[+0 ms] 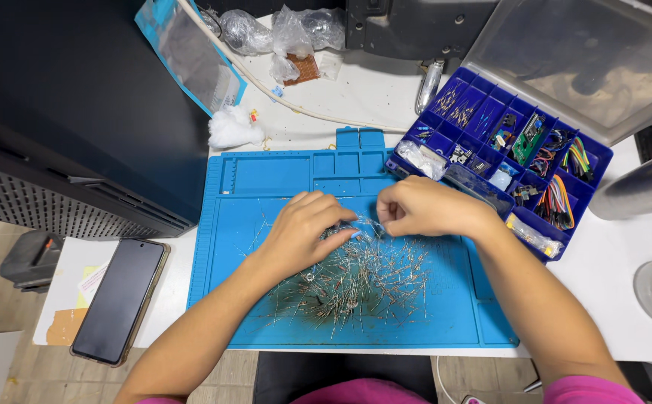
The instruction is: The person sorts a pile of thin metallic wire pins on a blue work mat. They pick up individual pins, separate them, and place them into a compartmentalized blue parts organizer. The process is repeated throughout the clip.
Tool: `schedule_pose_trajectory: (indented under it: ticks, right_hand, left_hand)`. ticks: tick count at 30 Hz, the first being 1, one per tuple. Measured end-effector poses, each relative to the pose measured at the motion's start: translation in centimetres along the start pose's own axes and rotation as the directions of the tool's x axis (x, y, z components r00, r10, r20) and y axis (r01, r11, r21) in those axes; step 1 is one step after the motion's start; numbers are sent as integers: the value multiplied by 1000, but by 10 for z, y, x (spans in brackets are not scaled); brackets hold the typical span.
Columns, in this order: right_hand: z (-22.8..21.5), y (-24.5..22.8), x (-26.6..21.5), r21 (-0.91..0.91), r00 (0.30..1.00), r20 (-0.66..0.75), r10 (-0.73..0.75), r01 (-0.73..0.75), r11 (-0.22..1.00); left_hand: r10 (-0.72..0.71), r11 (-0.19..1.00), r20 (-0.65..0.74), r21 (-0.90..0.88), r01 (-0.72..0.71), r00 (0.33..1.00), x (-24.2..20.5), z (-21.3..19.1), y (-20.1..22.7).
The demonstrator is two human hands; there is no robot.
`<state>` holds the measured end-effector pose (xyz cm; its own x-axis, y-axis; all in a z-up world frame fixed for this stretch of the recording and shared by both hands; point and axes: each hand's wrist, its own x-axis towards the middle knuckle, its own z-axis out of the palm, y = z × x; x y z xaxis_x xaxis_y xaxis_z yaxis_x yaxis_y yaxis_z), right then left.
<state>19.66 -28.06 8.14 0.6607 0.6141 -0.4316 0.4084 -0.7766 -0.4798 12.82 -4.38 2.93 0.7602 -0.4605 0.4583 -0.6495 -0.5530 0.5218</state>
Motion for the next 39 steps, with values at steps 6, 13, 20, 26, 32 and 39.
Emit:
schedule_pose_trajectory:
  ticks: [6,13,20,26,32,39]
  right_hand:
    - [-4,-5,-3,113,999,-1,-53,52,992]
    - [-8,-7,-8,167,996,-41,-80,86,982]
    - [-13,-12,-15,208,992,-92,-92,109,972]
    - [-27,-12,-30,233,979,-139,-150,179,956]
    - [-31,-20,-43,189,955,-182,-234,268,945]
    - [-18,-41,-43,103,853,-378,-359,424,900]
  left_hand:
    - [-2,999,-16,-44,2,1000,0,-1,6]
    - [59,998,-93,-30,-62,994,0,-4,9]
    - [96,994,-143,-42,-103,985,0,-8,15]
    - [120,990,-216,-42,-133,969,1,-13,16]
    - [138,987,-299,-32,-154,944,0,-15,18]
    - [221,974,-394,49,-220,892,-3,-16,22]
